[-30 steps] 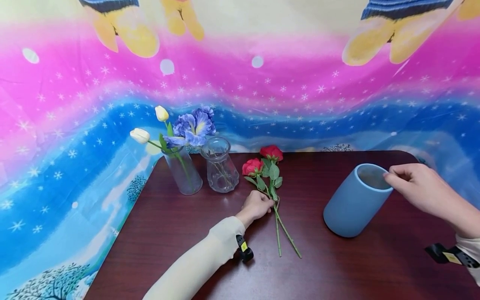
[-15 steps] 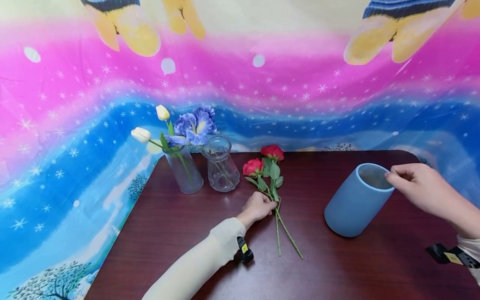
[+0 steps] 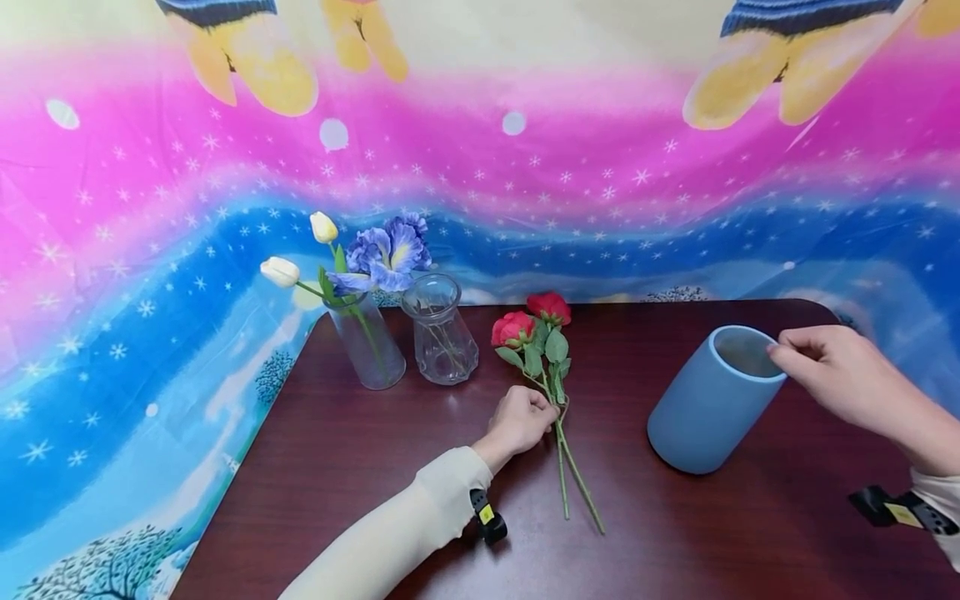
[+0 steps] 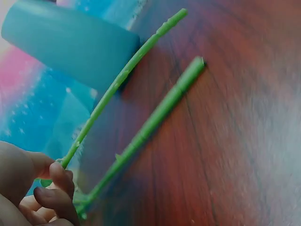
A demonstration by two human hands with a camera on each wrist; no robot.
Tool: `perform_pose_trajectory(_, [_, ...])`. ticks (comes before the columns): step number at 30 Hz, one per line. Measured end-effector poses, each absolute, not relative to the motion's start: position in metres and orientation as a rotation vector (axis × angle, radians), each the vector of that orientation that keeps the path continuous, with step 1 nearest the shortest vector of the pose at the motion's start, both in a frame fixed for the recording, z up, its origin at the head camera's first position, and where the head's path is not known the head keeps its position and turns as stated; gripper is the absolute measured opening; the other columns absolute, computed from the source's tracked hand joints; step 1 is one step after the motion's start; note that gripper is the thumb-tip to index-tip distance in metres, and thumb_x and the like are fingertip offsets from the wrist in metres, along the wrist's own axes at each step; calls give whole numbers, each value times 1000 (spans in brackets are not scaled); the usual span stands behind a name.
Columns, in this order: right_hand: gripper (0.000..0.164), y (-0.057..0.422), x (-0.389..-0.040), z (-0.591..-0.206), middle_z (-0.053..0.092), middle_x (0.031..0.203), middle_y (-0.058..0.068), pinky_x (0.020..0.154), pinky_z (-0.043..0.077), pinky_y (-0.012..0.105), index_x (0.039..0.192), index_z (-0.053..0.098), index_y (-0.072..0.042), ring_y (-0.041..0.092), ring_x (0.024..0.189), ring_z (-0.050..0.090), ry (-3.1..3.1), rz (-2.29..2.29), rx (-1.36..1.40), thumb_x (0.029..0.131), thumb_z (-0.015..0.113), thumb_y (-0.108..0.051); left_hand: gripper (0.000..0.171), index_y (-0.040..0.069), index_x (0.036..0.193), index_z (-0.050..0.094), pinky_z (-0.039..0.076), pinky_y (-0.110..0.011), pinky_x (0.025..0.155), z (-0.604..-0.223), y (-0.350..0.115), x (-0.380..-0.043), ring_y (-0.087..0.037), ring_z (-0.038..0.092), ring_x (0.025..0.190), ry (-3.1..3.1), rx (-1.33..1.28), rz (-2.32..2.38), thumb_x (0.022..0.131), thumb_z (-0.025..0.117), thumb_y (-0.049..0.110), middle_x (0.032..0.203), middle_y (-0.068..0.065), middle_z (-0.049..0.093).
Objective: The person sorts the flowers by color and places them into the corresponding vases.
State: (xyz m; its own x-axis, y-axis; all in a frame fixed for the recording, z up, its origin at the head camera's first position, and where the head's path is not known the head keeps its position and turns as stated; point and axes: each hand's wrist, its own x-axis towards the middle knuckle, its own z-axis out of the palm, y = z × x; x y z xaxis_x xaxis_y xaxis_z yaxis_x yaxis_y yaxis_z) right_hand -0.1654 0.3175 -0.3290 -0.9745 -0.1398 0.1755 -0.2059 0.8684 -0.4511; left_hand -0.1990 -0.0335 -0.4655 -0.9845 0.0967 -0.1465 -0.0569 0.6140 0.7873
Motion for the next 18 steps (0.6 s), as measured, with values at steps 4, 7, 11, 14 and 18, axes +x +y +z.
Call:
perform_pose_trajectory(4, [44,318,-165,-329,26,58,-4,51,22,32,67,37,-9,14,48,25,-2905,724,270,106,49,-25,21,20,73,70,39,-24,52,-455,-34,-191,-4,51,47,2652,108,1384,92,68,28,67,-5,73])
perform_pose_trajectory(7, [44,318,-165,-329,26,58,-4,51,22,32,67,37,-9,14,48,25,-2905,728,269,106,49,-25,22,21,73,70,39,-23,53,-446,-34,-186,-3,51,49,2696,144,1396,93,68,32,62,3,68])
perform_pose_trajectory(11, [44,318,-164,-328,26,58,-4,51,22,32,67,37,-8,14,48,25,-2906,735,264,106,49,-25,21,24,75,70,40,-24,55,-433,-36,-181,-2,51,55,2782,183,1397,93,70,35,59,13,61])
perform_pose_trajectory(14, [44,317,-164,-328,26,59,-4,51,22,32,67,37,-8,14,48,25,-2908,737,259,106,48,-25,18,24,76,70,41,-24,57,-425,-35,-178,0,52,60,2839,226,1396,92,71,34,60,14,62])
perform_pose_trajectory(18, [44,317,-164,-328,25,59,-4,51,22,32,67,37,-9,14,48,25,-2908,737,259,107,48,-25,16,25,78,70,42,-23,58,-415,-34,-175,2,53,63,2901,284,1393,92,71,34,63,15,64])
